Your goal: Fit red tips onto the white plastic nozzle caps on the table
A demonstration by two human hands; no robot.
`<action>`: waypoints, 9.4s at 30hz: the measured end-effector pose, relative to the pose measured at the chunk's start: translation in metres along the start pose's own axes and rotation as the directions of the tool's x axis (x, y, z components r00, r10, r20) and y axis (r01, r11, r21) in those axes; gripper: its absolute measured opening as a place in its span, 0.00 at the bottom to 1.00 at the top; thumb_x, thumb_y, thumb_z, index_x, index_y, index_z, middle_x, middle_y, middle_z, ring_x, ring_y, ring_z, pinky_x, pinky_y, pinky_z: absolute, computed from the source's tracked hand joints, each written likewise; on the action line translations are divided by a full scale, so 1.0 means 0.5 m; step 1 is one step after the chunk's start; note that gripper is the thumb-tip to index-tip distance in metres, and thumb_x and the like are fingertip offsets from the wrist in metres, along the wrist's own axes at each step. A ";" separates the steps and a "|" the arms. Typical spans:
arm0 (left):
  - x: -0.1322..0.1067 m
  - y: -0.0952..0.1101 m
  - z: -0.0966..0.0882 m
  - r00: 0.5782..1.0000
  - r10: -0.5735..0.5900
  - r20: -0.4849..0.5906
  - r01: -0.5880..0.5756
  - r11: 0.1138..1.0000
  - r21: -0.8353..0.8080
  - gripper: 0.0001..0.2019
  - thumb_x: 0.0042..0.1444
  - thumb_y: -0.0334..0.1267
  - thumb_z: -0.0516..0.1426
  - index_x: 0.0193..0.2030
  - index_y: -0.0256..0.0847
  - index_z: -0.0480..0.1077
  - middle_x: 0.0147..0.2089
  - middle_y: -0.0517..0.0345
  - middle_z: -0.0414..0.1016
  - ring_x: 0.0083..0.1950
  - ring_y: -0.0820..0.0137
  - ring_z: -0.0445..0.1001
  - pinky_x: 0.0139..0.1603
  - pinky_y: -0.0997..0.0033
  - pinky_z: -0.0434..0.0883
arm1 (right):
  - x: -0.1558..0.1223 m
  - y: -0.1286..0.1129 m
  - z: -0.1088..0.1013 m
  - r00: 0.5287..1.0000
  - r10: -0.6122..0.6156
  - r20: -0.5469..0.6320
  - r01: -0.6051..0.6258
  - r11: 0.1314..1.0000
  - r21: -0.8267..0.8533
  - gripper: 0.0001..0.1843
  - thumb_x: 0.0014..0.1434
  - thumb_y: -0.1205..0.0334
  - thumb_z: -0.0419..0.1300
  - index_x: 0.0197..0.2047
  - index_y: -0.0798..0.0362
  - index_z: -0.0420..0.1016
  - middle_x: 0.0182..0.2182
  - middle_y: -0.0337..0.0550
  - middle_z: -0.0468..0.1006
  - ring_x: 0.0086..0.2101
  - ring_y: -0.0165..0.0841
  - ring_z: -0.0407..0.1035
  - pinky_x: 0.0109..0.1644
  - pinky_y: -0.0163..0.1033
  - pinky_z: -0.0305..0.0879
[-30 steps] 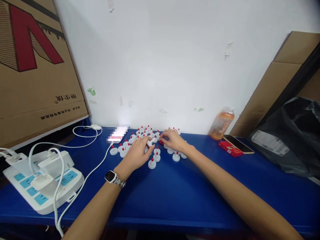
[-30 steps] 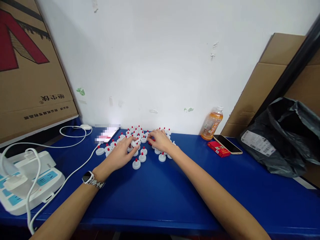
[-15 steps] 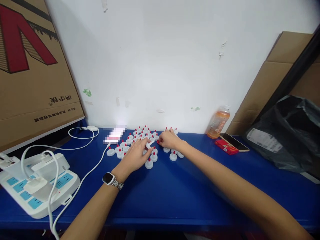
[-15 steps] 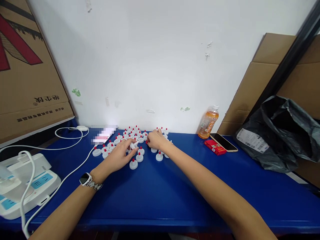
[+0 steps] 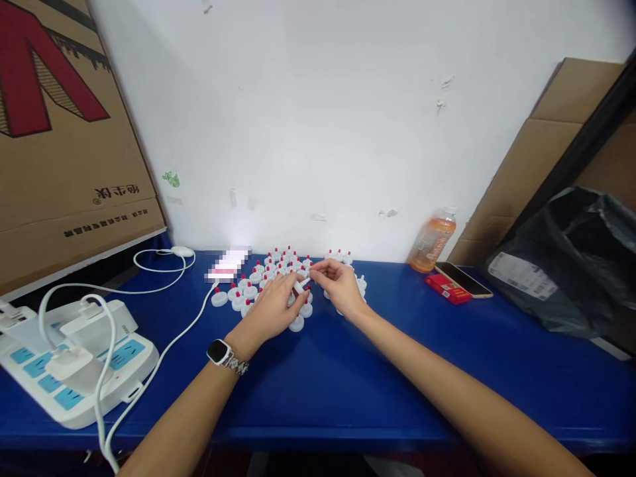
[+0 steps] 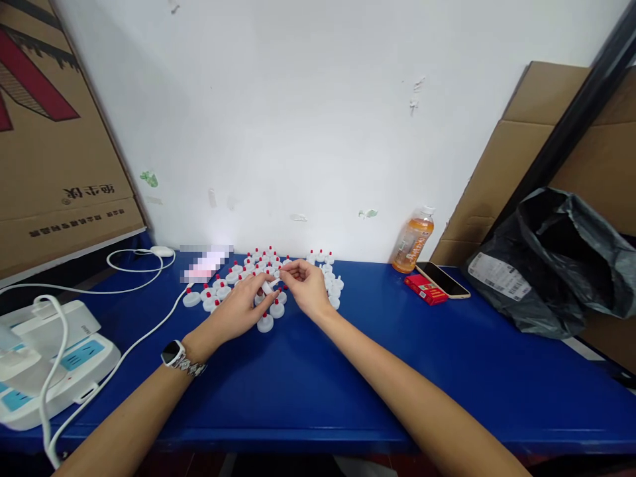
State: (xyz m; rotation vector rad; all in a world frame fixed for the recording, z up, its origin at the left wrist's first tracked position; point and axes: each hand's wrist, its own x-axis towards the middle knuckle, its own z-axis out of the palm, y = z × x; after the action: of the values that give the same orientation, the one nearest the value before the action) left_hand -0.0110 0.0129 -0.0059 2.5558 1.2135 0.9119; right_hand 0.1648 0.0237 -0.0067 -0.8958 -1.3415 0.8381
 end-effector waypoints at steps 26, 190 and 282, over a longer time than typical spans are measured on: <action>0.004 0.018 0.015 0.983 0.124 -0.138 -0.141 0.983 -0.122 0.25 0.68 0.46 0.49 0.68 0.46 0.49 0.58 0.47 0.66 0.60 0.58 0.68 0.61 0.52 0.66 | -0.021 -0.048 -0.002 0.998 -0.048 -0.048 0.051 0.996 0.071 0.14 0.50 0.51 0.69 0.27 0.52 0.73 0.25 0.39 0.77 0.27 0.31 0.70 0.34 0.37 0.67; 0.088 0.041 -0.003 0.990 0.142 0.002 -0.142 0.989 0.038 0.13 0.67 0.44 0.49 0.39 0.43 0.71 0.40 0.54 0.72 0.44 0.61 0.70 0.48 0.57 0.67 | 0.094 -0.020 -0.170 0.971 0.083 0.224 0.172 0.407 -0.897 0.13 0.66 0.61 0.51 0.40 0.53 0.77 0.35 0.44 0.82 0.36 0.35 0.72 0.40 0.36 0.58; 0.024 0.057 0.004 0.979 0.196 0.057 -0.197 0.980 0.006 0.13 0.70 0.44 0.44 0.54 0.42 0.63 0.48 0.50 0.72 0.51 0.59 0.70 0.54 0.54 0.69 | -0.017 -0.057 -0.078 0.976 0.052 0.213 -0.047 0.998 -0.028 0.18 0.50 0.46 0.69 0.31 0.53 0.78 0.27 0.40 0.78 0.28 0.29 0.70 0.34 0.36 0.68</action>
State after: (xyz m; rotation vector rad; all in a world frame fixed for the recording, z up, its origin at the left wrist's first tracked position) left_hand 0.0144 0.0037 0.0091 2.7280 0.9669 0.8653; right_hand 0.2029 0.0016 0.0144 -0.8787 -1.5231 0.9811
